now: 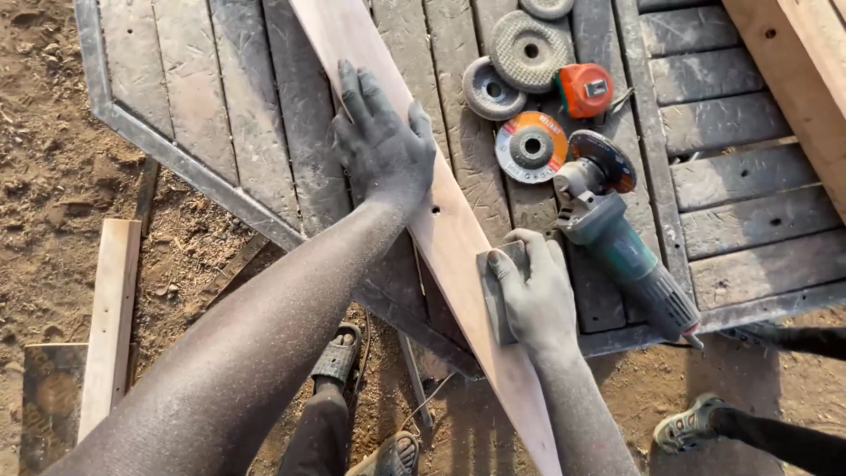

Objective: Manually sanding a long wooden plank with sandpaper on a workshop table.

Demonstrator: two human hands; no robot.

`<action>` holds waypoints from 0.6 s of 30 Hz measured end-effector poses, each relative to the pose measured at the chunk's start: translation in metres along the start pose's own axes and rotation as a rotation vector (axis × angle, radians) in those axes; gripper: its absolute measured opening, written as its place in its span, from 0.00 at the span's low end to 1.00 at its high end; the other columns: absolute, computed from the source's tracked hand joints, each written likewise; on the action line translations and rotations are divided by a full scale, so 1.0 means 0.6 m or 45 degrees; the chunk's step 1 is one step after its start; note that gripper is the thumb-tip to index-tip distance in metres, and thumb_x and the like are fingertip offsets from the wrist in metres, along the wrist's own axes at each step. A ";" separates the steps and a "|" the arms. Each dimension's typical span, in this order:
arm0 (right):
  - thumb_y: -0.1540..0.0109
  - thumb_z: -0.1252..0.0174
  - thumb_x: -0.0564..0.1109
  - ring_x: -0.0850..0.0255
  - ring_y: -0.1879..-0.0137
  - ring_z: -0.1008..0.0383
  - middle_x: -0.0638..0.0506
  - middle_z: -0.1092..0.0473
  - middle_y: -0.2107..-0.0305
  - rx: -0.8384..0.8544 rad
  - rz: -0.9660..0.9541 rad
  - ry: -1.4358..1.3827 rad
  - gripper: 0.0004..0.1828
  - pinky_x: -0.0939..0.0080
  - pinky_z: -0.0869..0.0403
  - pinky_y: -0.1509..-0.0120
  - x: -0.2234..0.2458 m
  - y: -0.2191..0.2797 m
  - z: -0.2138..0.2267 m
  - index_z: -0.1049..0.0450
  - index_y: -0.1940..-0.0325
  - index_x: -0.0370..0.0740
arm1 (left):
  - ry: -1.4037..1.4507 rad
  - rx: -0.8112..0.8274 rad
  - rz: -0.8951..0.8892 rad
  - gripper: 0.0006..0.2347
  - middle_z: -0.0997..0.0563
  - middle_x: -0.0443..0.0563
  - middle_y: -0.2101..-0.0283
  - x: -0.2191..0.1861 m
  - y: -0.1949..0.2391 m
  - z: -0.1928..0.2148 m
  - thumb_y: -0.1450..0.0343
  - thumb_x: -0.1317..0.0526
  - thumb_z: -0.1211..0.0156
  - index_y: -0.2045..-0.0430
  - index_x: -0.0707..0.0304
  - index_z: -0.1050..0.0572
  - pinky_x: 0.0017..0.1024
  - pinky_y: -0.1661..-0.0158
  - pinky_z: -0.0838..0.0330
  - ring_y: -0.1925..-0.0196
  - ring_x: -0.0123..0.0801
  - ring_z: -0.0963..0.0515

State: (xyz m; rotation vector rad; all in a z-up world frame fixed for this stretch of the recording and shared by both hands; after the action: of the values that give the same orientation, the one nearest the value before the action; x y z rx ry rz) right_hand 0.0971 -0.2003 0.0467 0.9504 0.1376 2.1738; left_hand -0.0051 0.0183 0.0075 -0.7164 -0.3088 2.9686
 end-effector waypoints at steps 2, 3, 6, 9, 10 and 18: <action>0.38 0.44 0.54 0.55 0.50 0.28 0.50 0.31 0.61 0.021 0.024 -0.058 0.16 0.56 0.32 0.41 -0.027 0.038 -0.001 0.27 0.46 0.54 | -0.006 0.003 0.016 0.30 0.50 0.51 0.24 0.004 -0.003 0.002 0.25 0.47 0.46 0.30 0.63 0.43 0.58 0.42 0.31 0.35 0.57 0.31; 0.38 0.44 0.54 0.55 0.50 0.28 0.50 0.31 0.61 0.013 0.019 -0.053 0.16 0.56 0.32 0.41 -0.054 0.066 0.010 0.27 0.46 0.54 | 0.003 0.007 0.013 0.30 0.50 0.51 0.24 -0.005 -0.003 0.000 0.25 0.47 0.46 0.30 0.63 0.43 0.58 0.42 0.31 0.35 0.57 0.31; 0.40 0.43 0.54 0.59 0.44 0.28 0.51 0.29 0.55 0.055 -0.149 0.002 0.22 0.59 0.33 0.37 -0.126 0.135 0.019 0.26 0.41 0.56 | -0.025 -0.029 0.003 0.30 0.48 0.53 0.24 -0.003 0.000 0.006 0.26 0.47 0.44 0.30 0.63 0.41 0.59 0.41 0.32 0.32 0.57 0.30; 0.39 0.41 0.53 0.58 0.48 0.26 0.48 0.27 0.57 0.001 -0.055 -0.035 0.20 0.62 0.34 0.37 -0.124 0.103 0.002 0.25 0.43 0.50 | -0.133 -0.048 0.022 0.31 0.48 0.51 0.24 0.002 -0.011 0.006 0.27 0.46 0.44 0.31 0.61 0.41 0.66 0.44 0.34 0.36 0.56 0.29; 0.39 0.43 0.53 0.56 0.44 0.28 0.47 0.27 0.56 0.019 -0.066 0.002 0.19 0.59 0.35 0.36 -0.089 0.082 0.001 0.25 0.45 0.50 | -0.119 -0.050 0.015 0.31 0.49 0.51 0.23 0.001 -0.006 0.004 0.27 0.45 0.44 0.31 0.59 0.40 0.70 0.43 0.36 0.34 0.56 0.29; 0.37 0.42 0.69 0.44 0.43 0.27 0.46 0.33 0.56 -0.131 0.127 0.029 0.25 0.41 0.27 0.40 -0.018 0.008 -0.027 0.31 0.40 0.62 | -0.053 0.027 -0.003 0.31 0.47 0.52 0.26 0.008 0.004 -0.008 0.28 0.44 0.43 0.31 0.54 0.42 0.51 0.46 0.25 0.39 0.55 0.29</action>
State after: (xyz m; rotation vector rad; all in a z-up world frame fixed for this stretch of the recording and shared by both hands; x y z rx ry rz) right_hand 0.0883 -0.2079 0.0305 0.8911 -0.0114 2.2605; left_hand -0.0069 0.0174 0.0006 -0.6526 -0.2799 2.9828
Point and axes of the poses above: each hand's wrist, its own y-axis away from the middle knuckle, its own z-axis out of the back of the hand, x = y × z, the point moved 2 cm from there along -y, towards the middle knuckle
